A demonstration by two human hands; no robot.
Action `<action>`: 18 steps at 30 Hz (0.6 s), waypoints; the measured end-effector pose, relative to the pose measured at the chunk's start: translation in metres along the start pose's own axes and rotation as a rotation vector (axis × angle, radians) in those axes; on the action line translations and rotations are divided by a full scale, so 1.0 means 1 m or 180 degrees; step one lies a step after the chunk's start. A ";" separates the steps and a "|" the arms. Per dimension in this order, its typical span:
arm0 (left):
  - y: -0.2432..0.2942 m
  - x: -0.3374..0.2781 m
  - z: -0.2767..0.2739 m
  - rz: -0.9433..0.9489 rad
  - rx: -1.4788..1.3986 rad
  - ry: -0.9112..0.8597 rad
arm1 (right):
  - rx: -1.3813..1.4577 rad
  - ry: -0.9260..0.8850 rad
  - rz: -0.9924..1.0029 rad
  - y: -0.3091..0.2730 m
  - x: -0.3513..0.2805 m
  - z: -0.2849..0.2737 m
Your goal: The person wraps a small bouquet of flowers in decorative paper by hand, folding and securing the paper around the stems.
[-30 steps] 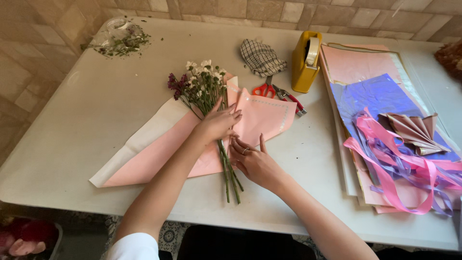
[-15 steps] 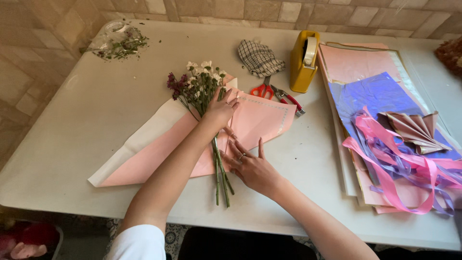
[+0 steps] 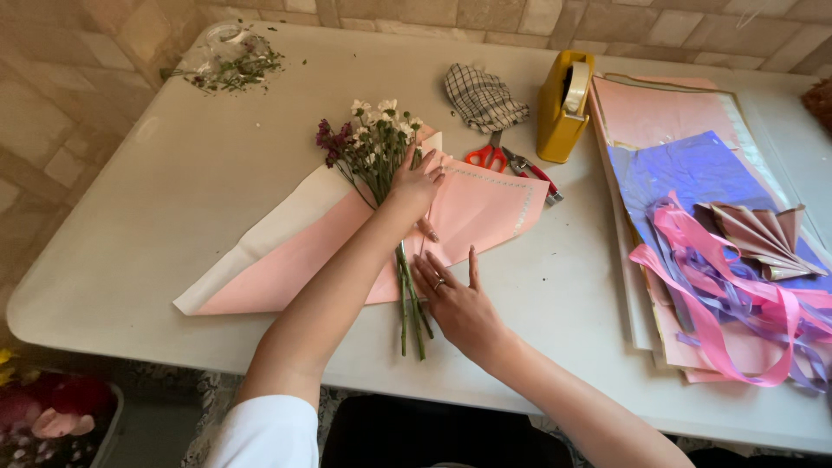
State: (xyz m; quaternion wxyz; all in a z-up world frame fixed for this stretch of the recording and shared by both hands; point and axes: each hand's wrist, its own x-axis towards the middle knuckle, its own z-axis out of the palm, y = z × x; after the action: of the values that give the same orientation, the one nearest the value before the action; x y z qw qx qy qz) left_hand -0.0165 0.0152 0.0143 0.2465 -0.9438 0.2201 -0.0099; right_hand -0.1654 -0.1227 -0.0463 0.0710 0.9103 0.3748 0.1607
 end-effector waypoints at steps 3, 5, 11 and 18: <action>0.001 0.028 0.036 0.0055 -0.0015 0.0168 | 0.0295 0.0162 -0.0044 0.005 -0.004 0.010; -0.002 0.028 0.039 0.0122 0.0191 0.0208 | 0.0422 0.0152 -0.0101 0.001 -0.013 -0.006; -0.001 0.087 0.106 0.0319 -0.0057 0.0033 | 0.0799 0.0122 -0.0098 -0.012 -0.028 -0.034; -0.005 0.065 0.048 0.0387 -0.0240 -0.0965 | 0.1037 0.0183 -0.0162 -0.022 -0.043 -0.049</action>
State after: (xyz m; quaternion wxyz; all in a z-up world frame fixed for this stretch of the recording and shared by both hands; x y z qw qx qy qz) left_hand 0.0507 0.0137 -0.0314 0.2415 -0.9280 0.2373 0.1558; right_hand -0.2260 -0.1369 -0.0159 -0.0843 0.8950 0.4208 0.1219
